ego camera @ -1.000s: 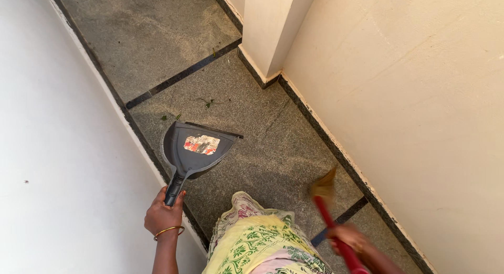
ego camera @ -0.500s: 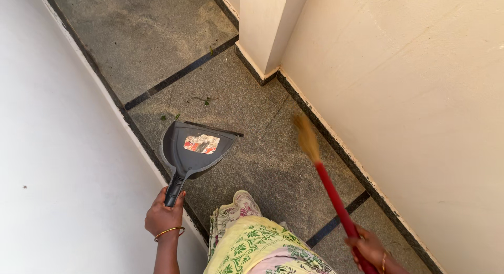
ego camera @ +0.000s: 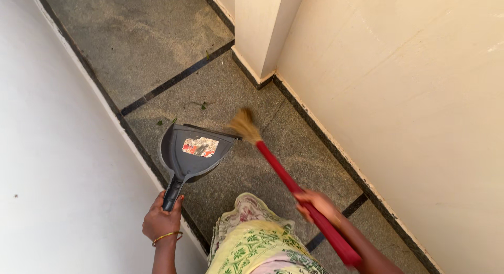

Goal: The person sweeps debris from a stone-tiled floor into a dustpan using a small broom and a long-handled brush.

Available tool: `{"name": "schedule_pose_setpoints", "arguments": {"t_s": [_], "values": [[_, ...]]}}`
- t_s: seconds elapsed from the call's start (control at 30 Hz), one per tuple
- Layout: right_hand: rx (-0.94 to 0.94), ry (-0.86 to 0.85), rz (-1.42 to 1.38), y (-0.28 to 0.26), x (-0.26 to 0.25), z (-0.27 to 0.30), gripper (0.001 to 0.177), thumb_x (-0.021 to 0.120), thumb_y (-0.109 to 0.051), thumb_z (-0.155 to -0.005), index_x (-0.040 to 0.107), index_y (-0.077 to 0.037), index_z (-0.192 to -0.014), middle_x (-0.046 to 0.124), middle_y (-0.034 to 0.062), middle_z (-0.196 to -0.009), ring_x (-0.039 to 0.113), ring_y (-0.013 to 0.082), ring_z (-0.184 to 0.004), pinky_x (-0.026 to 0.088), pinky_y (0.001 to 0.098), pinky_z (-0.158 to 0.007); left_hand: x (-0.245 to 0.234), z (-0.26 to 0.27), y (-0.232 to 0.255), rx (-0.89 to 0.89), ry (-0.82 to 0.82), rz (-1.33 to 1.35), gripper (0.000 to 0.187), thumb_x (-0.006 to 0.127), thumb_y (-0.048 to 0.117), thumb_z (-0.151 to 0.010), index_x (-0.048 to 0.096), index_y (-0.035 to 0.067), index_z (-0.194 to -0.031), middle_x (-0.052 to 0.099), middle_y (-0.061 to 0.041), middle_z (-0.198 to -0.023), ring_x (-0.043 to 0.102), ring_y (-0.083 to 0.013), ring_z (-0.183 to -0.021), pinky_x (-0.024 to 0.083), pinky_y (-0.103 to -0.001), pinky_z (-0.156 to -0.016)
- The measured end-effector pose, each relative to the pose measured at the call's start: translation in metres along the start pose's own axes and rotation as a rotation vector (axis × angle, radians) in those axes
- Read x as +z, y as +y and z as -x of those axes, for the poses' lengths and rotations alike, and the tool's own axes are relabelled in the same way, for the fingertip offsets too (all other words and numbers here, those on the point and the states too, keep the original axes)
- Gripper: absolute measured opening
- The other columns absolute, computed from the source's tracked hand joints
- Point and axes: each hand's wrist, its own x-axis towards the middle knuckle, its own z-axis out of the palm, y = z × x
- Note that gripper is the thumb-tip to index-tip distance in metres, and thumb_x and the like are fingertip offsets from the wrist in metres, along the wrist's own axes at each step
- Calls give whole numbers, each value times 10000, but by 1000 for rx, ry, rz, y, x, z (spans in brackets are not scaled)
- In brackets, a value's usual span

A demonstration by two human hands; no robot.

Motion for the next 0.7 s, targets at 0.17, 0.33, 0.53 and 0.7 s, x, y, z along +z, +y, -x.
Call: {"name": "schedule_pose_setpoints", "arguments": {"t_s": [0.17, 0.33, 0.53, 0.7], "values": [[361, 615, -43, 87, -63, 107, 424, 599, -154, -1021, 440, -186, -1412, 502, 110, -586, 454, 224, -402, 403, 392, -389, -3, -2, 1, -36, -28, -9, 520, 848, 518, -743, 764, 248, -1178, 736, -9, -742, 698, -210, -630, 540, -371, -589], [223, 354, -168, 65, -118, 1, 171, 556, -173, -1022, 490, -77, -897, 526, 82, -562, 480, 191, -416, 447, 358, -411, 0, -3, 6, -105, -68, -29, 534, 836, 526, -744, 755, 260, -1199, 731, -3, -709, 701, -209, -601, 539, -370, -577], [120, 499, -90, -63, -7, -161, 120, 613, 14, -938, 528, 51, -1013, 570, 86, -626, 553, 176, -459, 492, 286, -400, 15, -3, 1, -82, -60, -72, 550, 836, 531, -733, 759, 269, -1210, 729, -15, -710, 702, -225, -610, 539, -367, -581], [6, 376, 283, -95, -7, -102, 451, 646, -52, -889, 553, -1, -1327, 545, 87, -573, 483, 176, -389, 421, 303, -346, 27, -9, 7, -117, -81, -60, 568, 829, 535, -721, 753, 282, -1225, 738, -27, -702, 711, -232, -609, 546, -371, -594]]}}
